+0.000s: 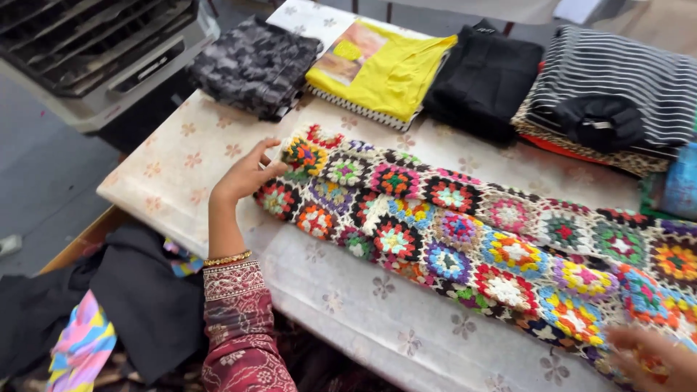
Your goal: The person folds a colorful patterned sleeveless top on a table, smoothing it out and folding it into a compact square. They then pick up a multicolored crocheted blanket, spread it out, and fold it into a smaller rectangle.
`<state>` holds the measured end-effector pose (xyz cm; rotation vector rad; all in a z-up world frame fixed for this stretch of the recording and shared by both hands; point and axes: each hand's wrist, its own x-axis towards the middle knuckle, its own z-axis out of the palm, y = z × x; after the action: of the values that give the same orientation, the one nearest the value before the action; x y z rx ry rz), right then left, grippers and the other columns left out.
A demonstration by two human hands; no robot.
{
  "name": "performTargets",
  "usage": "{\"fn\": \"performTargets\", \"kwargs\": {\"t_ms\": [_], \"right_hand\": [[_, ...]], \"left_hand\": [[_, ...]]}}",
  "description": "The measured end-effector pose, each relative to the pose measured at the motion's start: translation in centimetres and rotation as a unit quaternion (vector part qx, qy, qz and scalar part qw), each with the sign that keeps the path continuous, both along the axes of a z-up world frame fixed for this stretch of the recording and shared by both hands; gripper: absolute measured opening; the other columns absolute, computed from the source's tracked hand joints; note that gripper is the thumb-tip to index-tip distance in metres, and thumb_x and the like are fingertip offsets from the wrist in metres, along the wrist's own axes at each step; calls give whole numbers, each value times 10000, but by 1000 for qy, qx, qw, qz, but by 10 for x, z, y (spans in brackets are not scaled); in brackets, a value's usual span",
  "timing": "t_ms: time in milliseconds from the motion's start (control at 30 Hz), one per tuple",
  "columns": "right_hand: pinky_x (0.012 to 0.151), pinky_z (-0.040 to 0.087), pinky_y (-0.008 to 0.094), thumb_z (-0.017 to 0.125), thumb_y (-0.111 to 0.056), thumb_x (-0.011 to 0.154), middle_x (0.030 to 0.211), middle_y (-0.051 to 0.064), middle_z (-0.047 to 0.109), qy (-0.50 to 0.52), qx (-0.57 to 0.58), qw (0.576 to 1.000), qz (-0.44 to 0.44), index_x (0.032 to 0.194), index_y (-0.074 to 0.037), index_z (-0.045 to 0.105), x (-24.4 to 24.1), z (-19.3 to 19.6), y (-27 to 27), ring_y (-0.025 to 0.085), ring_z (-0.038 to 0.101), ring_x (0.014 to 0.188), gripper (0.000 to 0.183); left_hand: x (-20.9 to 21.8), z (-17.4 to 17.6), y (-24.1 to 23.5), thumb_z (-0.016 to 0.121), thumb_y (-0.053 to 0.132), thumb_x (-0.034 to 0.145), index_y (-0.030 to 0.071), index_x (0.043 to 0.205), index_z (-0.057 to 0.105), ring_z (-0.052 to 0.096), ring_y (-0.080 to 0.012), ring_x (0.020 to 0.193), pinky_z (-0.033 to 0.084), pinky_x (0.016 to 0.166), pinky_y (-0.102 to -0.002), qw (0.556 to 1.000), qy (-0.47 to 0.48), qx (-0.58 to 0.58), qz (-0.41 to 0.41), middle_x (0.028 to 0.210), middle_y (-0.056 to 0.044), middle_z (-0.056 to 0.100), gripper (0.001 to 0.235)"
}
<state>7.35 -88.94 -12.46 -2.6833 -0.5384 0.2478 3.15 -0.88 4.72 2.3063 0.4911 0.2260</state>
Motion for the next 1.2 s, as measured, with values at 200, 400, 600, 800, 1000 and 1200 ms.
{"fn": "performTargets", "kwargs": {"t_ms": [200,400,600,800,1000,1200], "right_hand": [[1072,569,394,778,-611,637,1194,-23,718,-176,-199,961,83,1216,-320,721,-41,-24,36,183,707,1187,651],[972,598,305,869,-424,642,1063,-68,763,-125,-207,970,14,1088,-328,771,-18,-47,7,123,765,995,467],[882,610,282,912,-402,626,902,-33,763,-126,-132,981,73,1009,-307,786,-5,-87,-25,128,780,890,413],[818,585,296,817,-500,647,895,-14,755,-230,-98,953,170,981,-300,784,-7,-98,-25,157,749,900,391],[769,569,301,768,-556,636,895,-13,766,-269,-111,940,177,950,-269,798,-18,-84,-10,168,745,912,426],[792,579,255,827,-587,574,923,-13,774,-202,-194,960,32,995,-235,812,-38,-54,21,137,761,918,549]], "left_hand": [[-33,-34,-6,825,128,837,116,1504,439,626,-150,886,531,774,-316,992,-52,-9,-117,1053,-87,685,771],[-51,-2,-22,703,-59,858,114,1510,455,672,-77,906,546,804,-243,948,-124,-282,-83,1016,-26,742,719],[-77,-3,-6,702,-17,909,152,1544,471,612,-56,825,496,732,-211,946,-148,-278,-81,963,-8,703,696],[-66,-22,-13,786,50,884,200,1501,602,429,-149,788,415,701,-289,996,19,-67,-59,839,-102,432,661],[-31,-38,-15,737,157,987,93,1476,571,525,-172,1266,438,1020,-320,987,-134,-87,-19,1411,-101,611,520],[-11,-48,-6,781,264,844,40,1326,658,721,-203,1036,564,922,-355,989,-3,-137,53,1177,-119,760,546]]}}
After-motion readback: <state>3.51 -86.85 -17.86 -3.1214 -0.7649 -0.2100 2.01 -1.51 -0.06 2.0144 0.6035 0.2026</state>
